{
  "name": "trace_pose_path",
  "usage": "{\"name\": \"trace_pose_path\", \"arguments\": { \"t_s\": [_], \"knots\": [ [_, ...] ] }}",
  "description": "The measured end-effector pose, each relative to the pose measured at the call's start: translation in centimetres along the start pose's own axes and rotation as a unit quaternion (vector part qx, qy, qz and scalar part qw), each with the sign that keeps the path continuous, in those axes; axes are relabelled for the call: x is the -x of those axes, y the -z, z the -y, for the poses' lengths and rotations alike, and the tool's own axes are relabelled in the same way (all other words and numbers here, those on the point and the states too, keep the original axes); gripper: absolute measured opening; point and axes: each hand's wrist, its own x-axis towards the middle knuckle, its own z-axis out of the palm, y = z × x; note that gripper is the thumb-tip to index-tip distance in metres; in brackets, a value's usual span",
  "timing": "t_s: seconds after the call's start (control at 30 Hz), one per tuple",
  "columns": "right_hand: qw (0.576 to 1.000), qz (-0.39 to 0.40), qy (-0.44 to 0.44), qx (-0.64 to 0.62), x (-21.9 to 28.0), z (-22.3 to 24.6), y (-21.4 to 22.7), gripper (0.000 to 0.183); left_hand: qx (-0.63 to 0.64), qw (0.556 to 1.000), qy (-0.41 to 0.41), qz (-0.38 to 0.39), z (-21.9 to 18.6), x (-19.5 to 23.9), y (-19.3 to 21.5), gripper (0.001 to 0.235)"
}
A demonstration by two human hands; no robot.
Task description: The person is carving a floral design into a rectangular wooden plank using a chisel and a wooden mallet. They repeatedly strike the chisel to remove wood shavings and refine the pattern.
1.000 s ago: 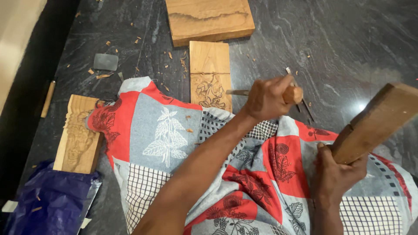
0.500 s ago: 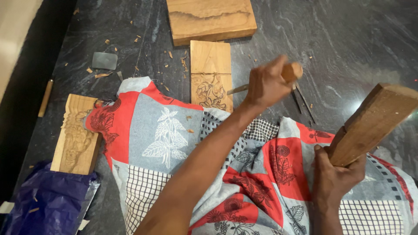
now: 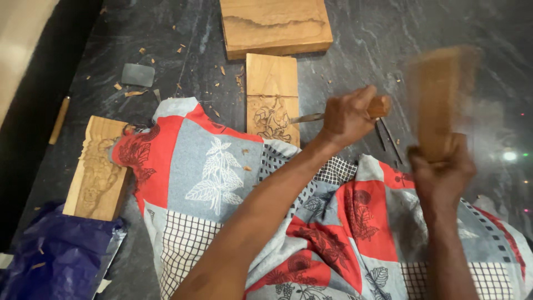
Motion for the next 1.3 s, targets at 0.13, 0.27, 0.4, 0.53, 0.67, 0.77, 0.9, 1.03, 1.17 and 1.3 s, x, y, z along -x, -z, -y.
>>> {"name": "trace_pose_path", "arguments": {
  "t_s": [0.13, 0.27, 0.4, 0.53, 0.67, 0.77, 0.9, 1.03, 1.17, 1.3],
  "knots": [
    [0.935, -0.144, -0.185, -0.267, -0.4, 3.1, -1.3, 0.033, 0.001, 1.000, 0.008, -0.012, 0.3, 0.1, -0.3, 0.032],
    [0.975, 0.082, 0.121, 0.166, 0.2, 2.3, -1.1, 0.032, -0.007, 1.000, 0.025, -0.016, 0.1, -0.9, 0.2, 0.031],
    [0.988, 0.009, -0.125, -0.088, 2.9, 0.2, -1.8, 0.036, 0.019, 1.000, -0.013, -0.016, -1.1, -0.3, 1.5, 0.032],
    [0.983, -0.016, -0.151, -0.099, 2.8, -0.1, -0.5, 0.033, 0.046, 0.993, -0.107, 0.029, -2.1, -1.1, 1.2, 0.044],
    [0.976, -0.034, -0.181, -0.120, 2.5, 1.3, -0.1, 0.038, 0.071, 0.992, -0.095, 0.033, -1.3, -2.7, 0.4, 0.051],
    [0.980, -0.030, -0.170, -0.101, 2.6, 1.9, -0.2, 0.038, 0.028, 0.996, -0.078, 0.041, 0.1, -2.4, 0.6, 0.043],
    [0.983, -0.016, -0.155, -0.098, 2.5, 2.2, -0.4, 0.033, 0.022, 0.998, -0.052, 0.039, 1.2, -2.3, 0.6, 0.045],
    [0.981, -0.026, -0.162, -0.102, 2.8, 1.4, -0.5, 0.036, 0.026, 0.998, -0.042, 0.030, 1.5, -2.6, 0.5, 0.044],
    [0.990, -0.013, -0.075, -0.121, 2.8, -1.0, 0.6, 0.024, 0.037, 0.999, -0.027, 0.023, 1.8, -2.9, 0.5, 0.041],
    [0.981, -0.042, -0.073, -0.175, -0.6, -4.4, 2.8, 0.018, 0.020, 1.000, 0.009, 0.017, 2.4, -3.4, 0.2, 0.034]
  ]
}}
